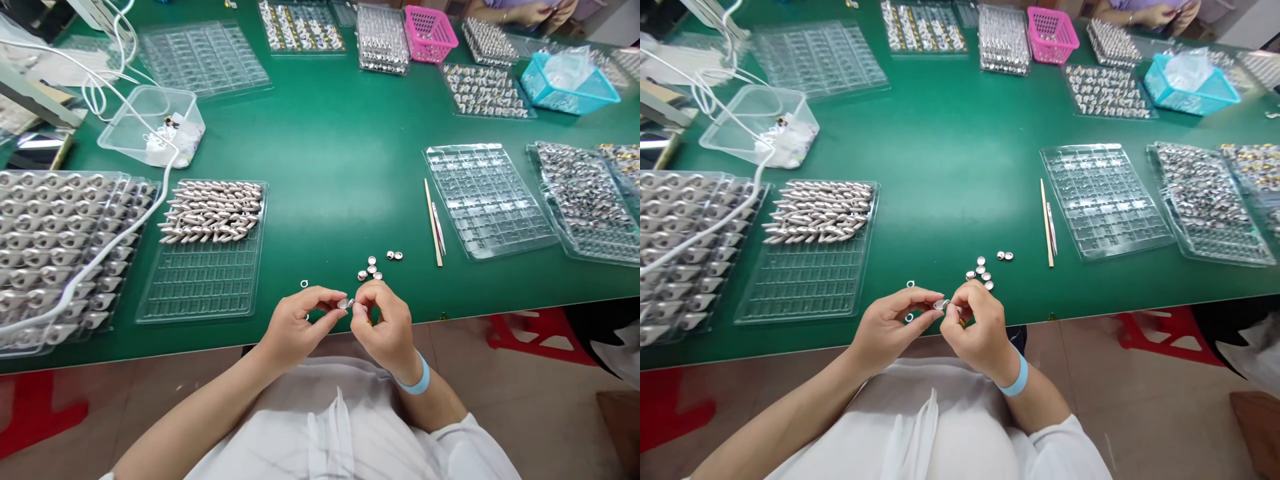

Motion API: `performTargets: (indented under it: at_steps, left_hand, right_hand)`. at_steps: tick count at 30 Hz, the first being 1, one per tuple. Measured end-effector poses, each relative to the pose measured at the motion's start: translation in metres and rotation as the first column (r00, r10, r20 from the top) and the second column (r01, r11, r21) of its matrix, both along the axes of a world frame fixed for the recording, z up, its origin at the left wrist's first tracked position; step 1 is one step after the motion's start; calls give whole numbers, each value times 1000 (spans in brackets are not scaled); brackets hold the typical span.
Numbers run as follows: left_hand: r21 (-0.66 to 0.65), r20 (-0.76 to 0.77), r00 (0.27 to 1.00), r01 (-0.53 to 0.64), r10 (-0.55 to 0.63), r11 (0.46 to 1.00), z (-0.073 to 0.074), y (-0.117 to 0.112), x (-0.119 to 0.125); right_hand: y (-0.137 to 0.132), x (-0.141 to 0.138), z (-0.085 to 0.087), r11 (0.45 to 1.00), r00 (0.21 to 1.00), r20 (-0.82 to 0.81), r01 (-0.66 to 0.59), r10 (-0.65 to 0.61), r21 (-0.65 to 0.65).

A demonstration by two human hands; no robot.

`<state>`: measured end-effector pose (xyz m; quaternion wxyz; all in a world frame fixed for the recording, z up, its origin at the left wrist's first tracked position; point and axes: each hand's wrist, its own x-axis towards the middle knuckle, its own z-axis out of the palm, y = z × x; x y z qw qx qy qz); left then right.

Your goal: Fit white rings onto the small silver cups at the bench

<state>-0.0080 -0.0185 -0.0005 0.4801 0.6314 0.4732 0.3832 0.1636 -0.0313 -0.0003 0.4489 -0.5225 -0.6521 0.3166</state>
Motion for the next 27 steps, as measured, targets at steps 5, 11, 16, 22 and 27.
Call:
performTargets:
  at_steps: [5, 11, 16, 22, 27]
  left_hand:
    - [184, -60, 998, 27, -16, 983, 0, 0, 3]
    - [350, -136, 991, 60, -12, 935, -5, 0, 4]
    - [414, -215, 977, 95, -5, 905, -8, -1, 4]
    - [390, -226, 974, 110, -20, 914, -9, -2, 5]
    - [314, -173, 984, 91, -37, 945, -7, -2, 3]
  right_hand:
    - [0, -2, -5, 999, 997, 73, -32, 33, -17]
    - [0, 0, -5, 998, 994, 87, -58, 62, -40]
    - [1, 1, -2, 994, 995, 59, -78, 82, -77]
    - [2, 2, -3, 989, 992, 55, -112, 118, -99]
    - [3, 9, 1, 970, 982, 41, -173, 183, -173]
